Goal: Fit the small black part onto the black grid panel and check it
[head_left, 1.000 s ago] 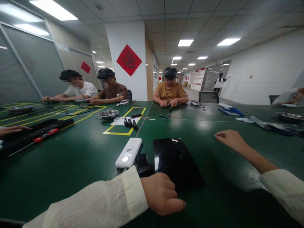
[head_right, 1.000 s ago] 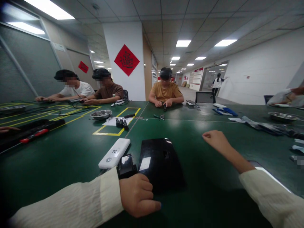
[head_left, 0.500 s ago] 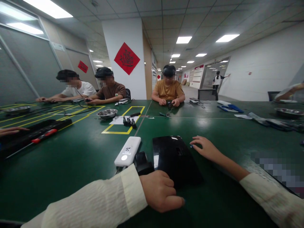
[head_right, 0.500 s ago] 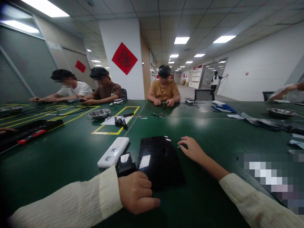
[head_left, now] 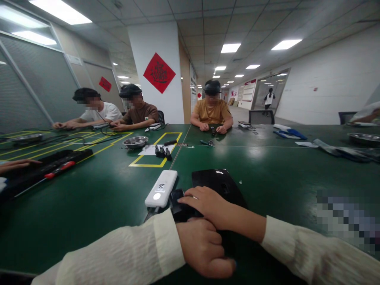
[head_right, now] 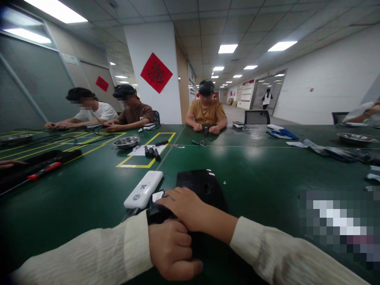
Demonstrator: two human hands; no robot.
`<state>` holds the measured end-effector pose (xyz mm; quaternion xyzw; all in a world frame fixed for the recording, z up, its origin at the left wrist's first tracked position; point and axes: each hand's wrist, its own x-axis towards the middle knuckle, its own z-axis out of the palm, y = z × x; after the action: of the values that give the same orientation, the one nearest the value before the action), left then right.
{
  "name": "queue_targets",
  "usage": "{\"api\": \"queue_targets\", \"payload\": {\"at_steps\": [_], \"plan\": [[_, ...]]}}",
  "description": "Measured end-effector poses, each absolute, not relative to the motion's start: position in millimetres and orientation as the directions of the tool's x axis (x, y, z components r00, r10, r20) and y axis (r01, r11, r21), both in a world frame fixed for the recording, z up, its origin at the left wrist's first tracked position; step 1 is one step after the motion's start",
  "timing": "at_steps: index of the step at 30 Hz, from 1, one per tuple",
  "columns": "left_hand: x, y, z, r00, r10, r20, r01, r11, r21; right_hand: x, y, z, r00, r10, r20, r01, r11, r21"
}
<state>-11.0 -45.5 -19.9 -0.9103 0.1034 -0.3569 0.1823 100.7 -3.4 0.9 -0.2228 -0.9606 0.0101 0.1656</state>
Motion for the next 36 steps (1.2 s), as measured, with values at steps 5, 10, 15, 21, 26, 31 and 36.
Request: {"api": "queue_targets", "payload": {"at_steps": [5,10,15,21,26,31,36], "plan": [[-9,-46,-21,0.726,-0.316,0.611,-0.055,-0.912,-0.406,77,3,-10,-0.873,0.423,0.243,0.416,0.906,-0.082],[-9,-46,-20,0.731,-0.31,0.608,-0.058,-0.916,-0.398,97,-3,15,-0.702,0.564,0.435,0.428,0.823,-0.375],[-10,-46,-15,0.749,-0.297,0.593,-0.058,-0.92,-0.388,133,12,49,-0.458,0.678,0.575,0.497,0.731,-0.467],[-11,-46,-12,0.754,-0.289,0.59,-0.056,-0.923,-0.38,175,33,59,-0.139,0.814,0.564,0.723,0.472,-0.505],[-13,-45,-16,0.795,-0.263,0.546,-0.054,-0.928,-0.367,189,41,55,-0.023,0.924,0.381,0.786,0.252,-0.564],[-14,-43,-17,0.822,-0.254,0.511,-0.058,-0.928,-0.367,188,36,56,-0.052,0.957,0.284,0.794,0.212,-0.57],[-13,-45,-14,0.793,-0.257,0.552,-0.052,-0.932,-0.36,184,26,65,-0.123,0.949,0.292,0.846,0.254,-0.469]]}}
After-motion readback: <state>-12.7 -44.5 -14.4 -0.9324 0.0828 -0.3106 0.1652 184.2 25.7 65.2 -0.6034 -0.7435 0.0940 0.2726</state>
